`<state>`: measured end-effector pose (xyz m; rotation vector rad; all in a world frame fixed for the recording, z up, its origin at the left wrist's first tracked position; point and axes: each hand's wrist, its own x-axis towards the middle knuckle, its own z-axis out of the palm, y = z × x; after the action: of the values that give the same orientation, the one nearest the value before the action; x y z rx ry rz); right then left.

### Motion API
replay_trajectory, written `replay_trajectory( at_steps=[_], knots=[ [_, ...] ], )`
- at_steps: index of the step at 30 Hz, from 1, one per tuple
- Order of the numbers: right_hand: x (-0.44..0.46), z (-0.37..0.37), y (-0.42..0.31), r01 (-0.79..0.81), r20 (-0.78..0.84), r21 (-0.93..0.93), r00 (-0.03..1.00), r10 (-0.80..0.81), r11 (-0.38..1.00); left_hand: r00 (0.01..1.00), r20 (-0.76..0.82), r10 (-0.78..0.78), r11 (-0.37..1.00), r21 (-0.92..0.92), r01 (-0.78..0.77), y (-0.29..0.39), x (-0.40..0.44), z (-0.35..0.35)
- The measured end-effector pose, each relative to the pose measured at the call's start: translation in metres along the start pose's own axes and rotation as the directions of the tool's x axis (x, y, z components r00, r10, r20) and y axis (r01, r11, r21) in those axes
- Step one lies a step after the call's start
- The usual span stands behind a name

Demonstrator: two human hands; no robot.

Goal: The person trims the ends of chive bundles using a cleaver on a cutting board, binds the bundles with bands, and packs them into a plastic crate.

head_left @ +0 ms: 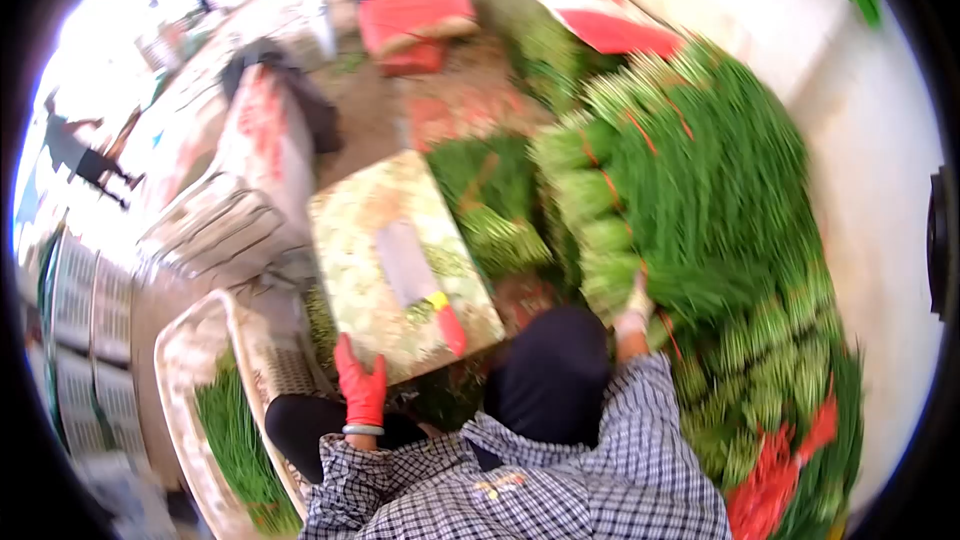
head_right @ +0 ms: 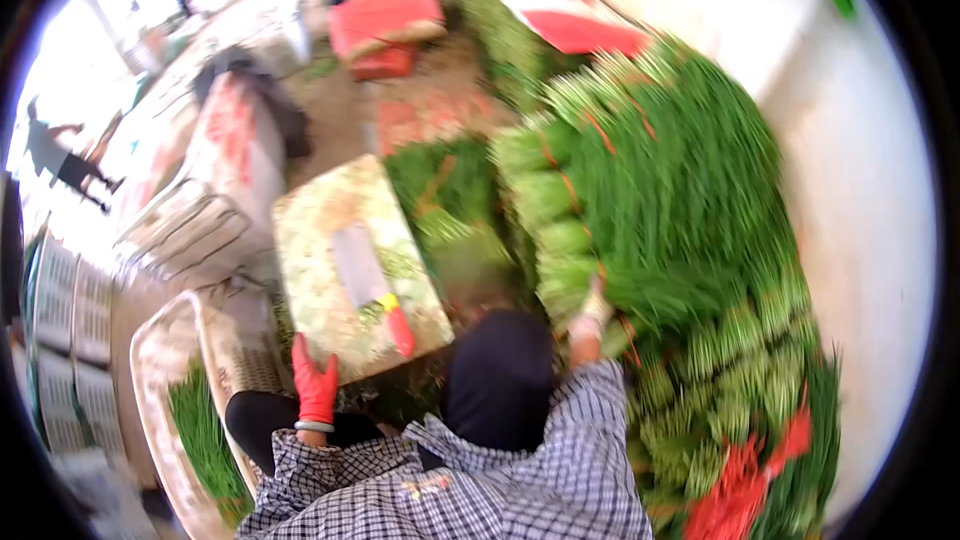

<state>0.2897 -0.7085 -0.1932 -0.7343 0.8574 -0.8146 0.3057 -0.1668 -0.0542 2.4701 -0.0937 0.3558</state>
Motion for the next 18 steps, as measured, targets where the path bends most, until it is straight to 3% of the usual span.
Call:
replay_trajectory(
  at_steps=[1,2,3,5,7,9,13,14,16,18],
  knots=[
    [0.002,-0.004,-0.007,-0.146,-0.022,0.007,0.989,0.147,0.989,1.000,-0.002,0.000,0.999,0.046,0.001,0.007,0.001,-0.004],
    [-0.004,-0.005,-0.016,-0.180,-0.048,0.034,0.982,0.182,0.983,0.997,-0.070,-0.034,0.998,0.049,0.038,0.012,0.002,-0.007],
    [-0.007,-0.003,-0.017,-0.117,-0.105,-0.005,0.988,0.116,0.993,0.998,-0.055,-0.033,0.999,0.033,0.035,0.017,0.003,-0.010],
    [-0.050,0.023,-0.056,-0.244,-0.304,-0.106,0.931,0.202,0.964,0.995,-0.084,-0.045,0.999,0.011,0.046,0.024,0.004,-0.014],
    [-0.076,0.024,-0.080,-0.297,-0.181,-0.027,0.941,0.287,0.955,0.998,-0.058,-0.015,0.999,-0.038,0.012,0.029,0.005,-0.018],
    [-0.090,0.007,-0.097,-0.392,0.155,0.053,0.912,0.380,0.919,0.993,-0.119,0.016,0.997,-0.070,-0.025,0.034,0.005,-0.024],
    [-0.132,-0.002,-0.149,-0.231,0.260,0.109,0.945,0.197,0.967,0.996,-0.093,0.015,0.989,-0.146,-0.028,0.049,0.008,-0.038],
    [-0.145,0.002,-0.161,-0.270,0.418,0.276,0.898,0.138,0.922,0.997,-0.080,0.019,0.984,-0.176,-0.033,0.054,0.011,-0.040],
    [-0.126,-0.023,-0.165,-0.332,0.541,0.365,0.836,0.092,0.870,0.998,-0.052,0.036,0.975,-0.216,-0.046,0.065,0.013,-0.043],
    [-0.212,0.032,-0.201,-0.401,0.530,0.485,0.842,0.104,0.777,0.996,-0.044,0.076,0.950,-0.301,-0.086,0.081,0.017,-0.048]
  ],
)
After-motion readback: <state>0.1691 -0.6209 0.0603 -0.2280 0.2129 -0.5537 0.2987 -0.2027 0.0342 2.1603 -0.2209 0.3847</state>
